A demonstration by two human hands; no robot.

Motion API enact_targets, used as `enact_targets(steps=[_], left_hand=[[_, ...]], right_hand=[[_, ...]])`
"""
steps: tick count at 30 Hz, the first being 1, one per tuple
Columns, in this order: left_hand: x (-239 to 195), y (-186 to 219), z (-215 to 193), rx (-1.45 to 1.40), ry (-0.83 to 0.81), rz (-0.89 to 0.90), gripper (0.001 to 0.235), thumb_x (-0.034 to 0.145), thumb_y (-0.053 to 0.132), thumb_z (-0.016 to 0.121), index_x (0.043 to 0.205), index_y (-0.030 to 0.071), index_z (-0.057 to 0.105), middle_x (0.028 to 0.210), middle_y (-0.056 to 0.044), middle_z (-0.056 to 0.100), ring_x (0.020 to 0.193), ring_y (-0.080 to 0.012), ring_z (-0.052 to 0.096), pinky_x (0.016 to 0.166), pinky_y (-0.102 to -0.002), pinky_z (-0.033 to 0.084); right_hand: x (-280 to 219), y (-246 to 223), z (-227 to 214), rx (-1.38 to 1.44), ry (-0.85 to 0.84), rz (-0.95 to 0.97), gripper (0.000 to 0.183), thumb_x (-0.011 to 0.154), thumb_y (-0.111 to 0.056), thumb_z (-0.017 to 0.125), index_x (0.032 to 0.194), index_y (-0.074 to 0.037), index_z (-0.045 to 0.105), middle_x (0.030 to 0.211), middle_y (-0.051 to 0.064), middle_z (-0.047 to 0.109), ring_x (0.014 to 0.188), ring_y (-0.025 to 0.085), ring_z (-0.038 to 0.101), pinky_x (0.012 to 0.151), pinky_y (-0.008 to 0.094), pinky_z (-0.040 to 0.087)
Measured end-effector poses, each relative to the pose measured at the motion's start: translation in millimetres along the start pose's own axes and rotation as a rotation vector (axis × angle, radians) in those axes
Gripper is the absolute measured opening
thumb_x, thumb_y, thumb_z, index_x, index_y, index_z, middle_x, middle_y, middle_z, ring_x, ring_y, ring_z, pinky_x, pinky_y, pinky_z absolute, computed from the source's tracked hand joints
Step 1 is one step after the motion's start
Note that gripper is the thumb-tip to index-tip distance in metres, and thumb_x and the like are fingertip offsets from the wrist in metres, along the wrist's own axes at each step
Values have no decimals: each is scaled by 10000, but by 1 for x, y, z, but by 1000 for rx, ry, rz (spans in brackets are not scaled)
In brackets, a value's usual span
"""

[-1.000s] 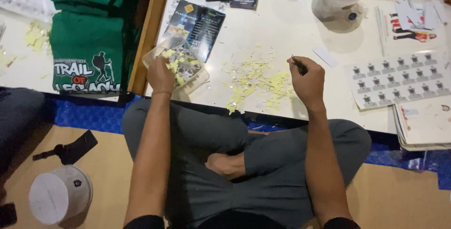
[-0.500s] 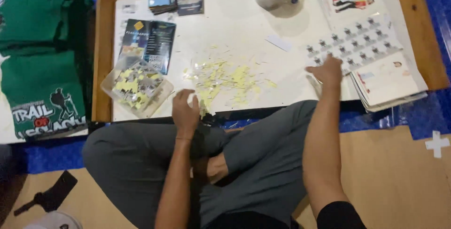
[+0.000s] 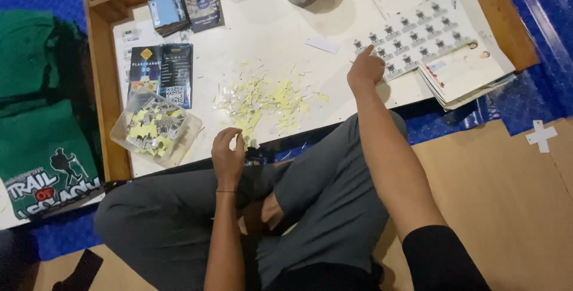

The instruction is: The person sits cross-legged on the floor and peels small stickers from a sheet. They remove the backing paper from each sticker and place the peeled stickers into a clear plastic container.

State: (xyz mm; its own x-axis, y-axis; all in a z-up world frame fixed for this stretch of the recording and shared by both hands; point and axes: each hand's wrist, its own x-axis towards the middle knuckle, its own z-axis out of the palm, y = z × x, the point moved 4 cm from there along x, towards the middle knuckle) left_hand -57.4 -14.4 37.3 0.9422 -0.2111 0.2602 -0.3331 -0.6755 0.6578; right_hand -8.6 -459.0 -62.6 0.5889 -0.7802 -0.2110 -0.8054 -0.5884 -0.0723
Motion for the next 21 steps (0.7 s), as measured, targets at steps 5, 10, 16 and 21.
enact_targets(steps=[5,10,16,21], left_hand=[[-3,-5,-2,-111,55,-20,153,998,17,642,1098,95,728,1062,-81,669,1011,-300,684,813,-462,606],[-17,-19,-1,-162,63,-95,137,1000,47,652,1093,108,733,1025,-85,689,959,-295,693,771,-453,610],[-30,-34,0,-165,44,-159,149,979,50,665,1075,128,749,1017,-62,713,937,-281,712,775,-443,623],[-27,-33,-5,-294,130,-97,150,987,62,669,1097,107,760,985,-101,738,912,-310,714,760,-444,606]], right_hand=[[2,-11,-10,128,199,-123,389,912,-33,688,1268,53,557,985,270,699,905,408,747,792,553,557],[-13,-12,-29,225,252,-102,81,889,-21,673,911,27,735,771,210,712,773,392,762,696,533,591],[-3,-30,-30,273,191,-56,87,900,-71,685,886,2,731,771,220,704,776,401,754,701,526,585],[-72,-69,-102,426,465,-193,78,930,-144,660,988,-97,685,810,179,722,811,424,754,709,542,589]])
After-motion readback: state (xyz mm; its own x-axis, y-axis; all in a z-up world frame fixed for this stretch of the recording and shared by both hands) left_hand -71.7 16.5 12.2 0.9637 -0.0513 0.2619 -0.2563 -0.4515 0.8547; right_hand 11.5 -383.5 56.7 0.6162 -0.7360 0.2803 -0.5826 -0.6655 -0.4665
